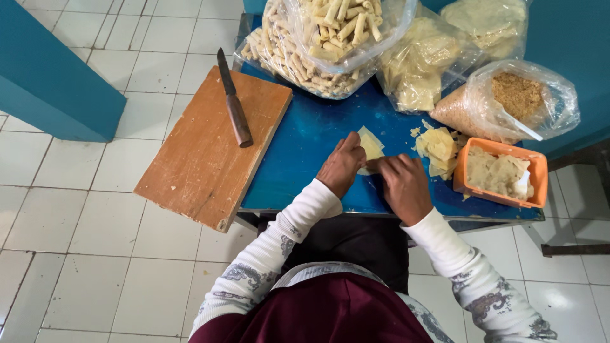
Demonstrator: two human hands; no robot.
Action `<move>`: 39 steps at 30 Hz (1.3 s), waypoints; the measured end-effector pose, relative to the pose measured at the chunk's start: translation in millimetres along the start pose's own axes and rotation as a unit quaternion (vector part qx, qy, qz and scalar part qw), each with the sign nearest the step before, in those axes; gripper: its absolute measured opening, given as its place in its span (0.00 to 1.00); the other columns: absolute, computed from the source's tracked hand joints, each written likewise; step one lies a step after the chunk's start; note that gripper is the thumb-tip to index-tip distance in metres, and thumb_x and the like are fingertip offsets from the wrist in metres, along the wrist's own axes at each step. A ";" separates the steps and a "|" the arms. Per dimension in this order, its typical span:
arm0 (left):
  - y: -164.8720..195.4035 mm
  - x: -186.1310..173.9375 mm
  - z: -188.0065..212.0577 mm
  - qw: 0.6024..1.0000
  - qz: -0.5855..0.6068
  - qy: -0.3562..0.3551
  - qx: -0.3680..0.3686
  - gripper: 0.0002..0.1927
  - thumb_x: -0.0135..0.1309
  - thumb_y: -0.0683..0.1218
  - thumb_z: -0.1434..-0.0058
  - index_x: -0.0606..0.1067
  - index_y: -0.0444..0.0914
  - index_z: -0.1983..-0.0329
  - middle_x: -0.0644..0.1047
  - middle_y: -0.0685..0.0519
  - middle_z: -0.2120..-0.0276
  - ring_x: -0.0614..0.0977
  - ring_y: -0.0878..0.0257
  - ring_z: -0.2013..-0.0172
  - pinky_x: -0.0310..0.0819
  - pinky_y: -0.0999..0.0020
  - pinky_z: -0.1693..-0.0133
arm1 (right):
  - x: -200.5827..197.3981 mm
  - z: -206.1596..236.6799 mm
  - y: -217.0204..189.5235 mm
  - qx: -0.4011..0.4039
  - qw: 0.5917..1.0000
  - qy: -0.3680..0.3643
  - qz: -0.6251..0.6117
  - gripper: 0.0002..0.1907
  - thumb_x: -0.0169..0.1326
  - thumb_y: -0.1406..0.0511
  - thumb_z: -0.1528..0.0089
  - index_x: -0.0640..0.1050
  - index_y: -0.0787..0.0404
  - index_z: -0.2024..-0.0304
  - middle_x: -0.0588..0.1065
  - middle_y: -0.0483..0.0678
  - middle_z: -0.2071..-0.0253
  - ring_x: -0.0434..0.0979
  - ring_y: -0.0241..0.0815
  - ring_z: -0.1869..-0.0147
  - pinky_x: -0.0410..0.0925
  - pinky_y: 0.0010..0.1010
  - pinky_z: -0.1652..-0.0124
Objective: The person sits at a blue table and folds thin square pastry sheets into layered triangular stacks, pressing each fold by hand. They then use a plastic spoon to scoop brown sugar filling from a plastic bag and spoon it onto the folded pastry stack, repeating the folding and filling cycle.
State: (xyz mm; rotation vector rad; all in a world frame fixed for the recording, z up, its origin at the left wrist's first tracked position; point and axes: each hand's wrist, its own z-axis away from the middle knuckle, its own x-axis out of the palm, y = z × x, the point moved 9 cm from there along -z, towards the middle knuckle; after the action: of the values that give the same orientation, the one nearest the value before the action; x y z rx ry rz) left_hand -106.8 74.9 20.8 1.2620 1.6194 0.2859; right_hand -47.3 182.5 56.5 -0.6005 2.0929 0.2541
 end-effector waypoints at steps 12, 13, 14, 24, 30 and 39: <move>37.0 -15.8 46.8 0.994 -0.092 0.040 0.037 0.16 0.56 0.37 0.37 0.72 0.30 0.46 0.68 0.40 0.45 0.77 0.47 0.48 0.76 0.56 0.53 | 7.0 4.9 -9.8 0.033 0.993 -0.020 0.112 0.19 0.57 0.68 0.38 0.80 0.52 0.44 0.69 0.42 0.42 0.67 0.47 0.46 0.62 0.39 0.51; 38.1 -13.7 48.5 0.992 -0.114 0.033 0.040 0.16 0.57 0.38 0.37 0.73 0.31 0.46 0.69 0.41 0.45 0.77 0.47 0.48 0.75 0.56 0.52 | 9.4 3.6 -8.7 0.031 0.993 -0.024 0.116 0.21 0.57 0.67 0.38 0.79 0.52 0.42 0.68 0.43 0.40 0.67 0.48 0.46 0.62 0.40 0.51; 38.6 -11.7 50.2 0.989 -0.137 0.026 0.042 0.16 0.57 0.39 0.36 0.73 0.31 0.46 0.69 0.41 0.44 0.76 0.48 0.48 0.75 0.55 0.52 | 12.1 2.1 -7.5 0.028 0.992 -0.027 0.119 0.23 0.57 0.67 0.38 0.77 0.51 0.40 0.67 0.43 0.39 0.66 0.49 0.45 0.62 0.42 0.51; 41.5 -10.8 54.0 0.984 -0.147 0.047 0.085 0.15 0.58 0.42 0.38 0.74 0.32 0.49 0.73 0.44 0.40 0.76 0.51 0.43 0.72 0.59 0.45 | 41.5 -45.4 23.9 0.013 0.984 -0.110 0.139 0.44 0.55 0.79 0.46 0.69 0.44 0.28 0.64 0.46 0.34 0.65 0.51 0.46 0.60 0.43 0.52; 41.7 -11.7 54.9 0.983 -0.158 0.043 0.086 0.16 0.59 0.42 0.38 0.74 0.32 0.48 0.74 0.43 0.41 0.76 0.51 0.43 0.72 0.59 0.45 | 18.0 -50.6 22.6 0.006 0.989 -0.056 -0.134 0.37 0.57 0.74 0.41 0.69 0.51 0.29 0.76 0.43 0.50 0.72 0.49 0.48 0.61 0.42 0.48; 43.6 -14.4 53.3 0.983 -0.154 0.049 0.086 0.16 0.59 0.42 0.39 0.75 0.32 0.48 0.74 0.43 0.41 0.76 0.51 0.44 0.73 0.59 0.45 | 26.1 -76.5 77.6 0.147 0.921 -0.122 -0.338 0.29 0.58 0.67 0.35 0.70 0.55 0.31 0.80 0.46 0.59 0.80 0.36 0.58 0.73 0.27 0.56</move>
State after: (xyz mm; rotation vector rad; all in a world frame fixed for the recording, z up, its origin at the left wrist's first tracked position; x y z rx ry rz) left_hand -39.1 61.5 34.9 1.1164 1.9282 0.0146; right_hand -154.4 210.5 74.2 -1.0041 1.5320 -0.3591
